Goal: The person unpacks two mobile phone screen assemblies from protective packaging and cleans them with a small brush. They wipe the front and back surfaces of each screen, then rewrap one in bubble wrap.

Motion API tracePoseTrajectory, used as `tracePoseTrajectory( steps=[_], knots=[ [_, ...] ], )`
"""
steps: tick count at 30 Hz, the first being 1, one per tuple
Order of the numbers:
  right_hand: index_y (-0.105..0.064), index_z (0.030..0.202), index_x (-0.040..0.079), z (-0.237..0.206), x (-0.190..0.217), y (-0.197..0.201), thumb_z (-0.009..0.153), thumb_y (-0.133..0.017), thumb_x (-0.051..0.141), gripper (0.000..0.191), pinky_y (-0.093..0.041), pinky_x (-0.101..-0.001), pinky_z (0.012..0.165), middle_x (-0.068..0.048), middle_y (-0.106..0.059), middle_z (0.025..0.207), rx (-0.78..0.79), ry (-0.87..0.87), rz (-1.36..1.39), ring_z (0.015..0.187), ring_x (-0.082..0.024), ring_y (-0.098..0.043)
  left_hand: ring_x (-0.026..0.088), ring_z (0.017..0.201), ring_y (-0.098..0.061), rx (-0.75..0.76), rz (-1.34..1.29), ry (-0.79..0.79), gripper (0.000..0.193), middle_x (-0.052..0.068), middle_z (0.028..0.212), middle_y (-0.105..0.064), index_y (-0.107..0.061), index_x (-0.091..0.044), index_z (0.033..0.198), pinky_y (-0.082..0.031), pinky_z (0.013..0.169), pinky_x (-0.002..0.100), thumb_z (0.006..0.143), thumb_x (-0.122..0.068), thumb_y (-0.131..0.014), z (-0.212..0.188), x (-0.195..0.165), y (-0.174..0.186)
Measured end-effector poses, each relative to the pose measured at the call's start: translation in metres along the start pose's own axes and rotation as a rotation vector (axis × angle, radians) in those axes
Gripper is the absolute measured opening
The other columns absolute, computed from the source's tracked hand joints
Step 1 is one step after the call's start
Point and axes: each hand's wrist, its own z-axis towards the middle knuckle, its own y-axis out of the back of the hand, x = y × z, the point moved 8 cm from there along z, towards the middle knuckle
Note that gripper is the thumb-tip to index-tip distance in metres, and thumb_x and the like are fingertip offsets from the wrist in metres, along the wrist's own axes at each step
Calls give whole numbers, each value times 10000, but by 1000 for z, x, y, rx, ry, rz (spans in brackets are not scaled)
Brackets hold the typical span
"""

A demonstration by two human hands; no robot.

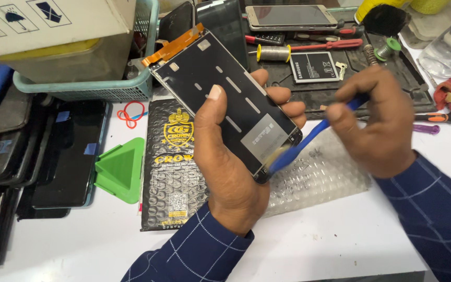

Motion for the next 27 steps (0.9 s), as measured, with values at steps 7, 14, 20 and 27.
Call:
tracePoseTrajectory(
  steps=[7,14,20,27],
  knots=[
    [-494,1151,20,-4,15,-12,1026,-711,211,315,-474,-218,844,-69,-571,1072,42,22,103,916,-101,-546,301,910,-728,11,13,7,704,222,1002,-682,-548,98,1326,-631,819,449,990,-508,-422,-1,0,-1],
    [-507,1162,-9,-1,-13,18,1101,-691,184,274,-411,-209,798,-56,-543,1045,-71,-24,8,853,-85,-484,330,936,-726,75,-20,25,706,261,1046,-684,-540,102,1351,-631,862,464,1026,-507,-393,-2,-1,-3],
    [-514,1144,-19,-9,-37,35,1151,-659,217,277,-393,-216,803,-52,-514,1025,-148,-38,-65,845,-91,-464,369,975,-722,152,-69,44,706,297,1095,-683,-523,119,1382,-629,890,488,1058,-492,-377,-4,0,-8],
    [-512,1115,-15,-10,-46,46,1183,-619,208,257,-372,-210,737,-44,-499,965,-230,-64,-56,774,-80,-431,371,1011,-725,241,-145,91,728,285,1131,-683,-514,120,1429,-625,910,503,1086,-500,-347,-7,2,-11]
  ],
)
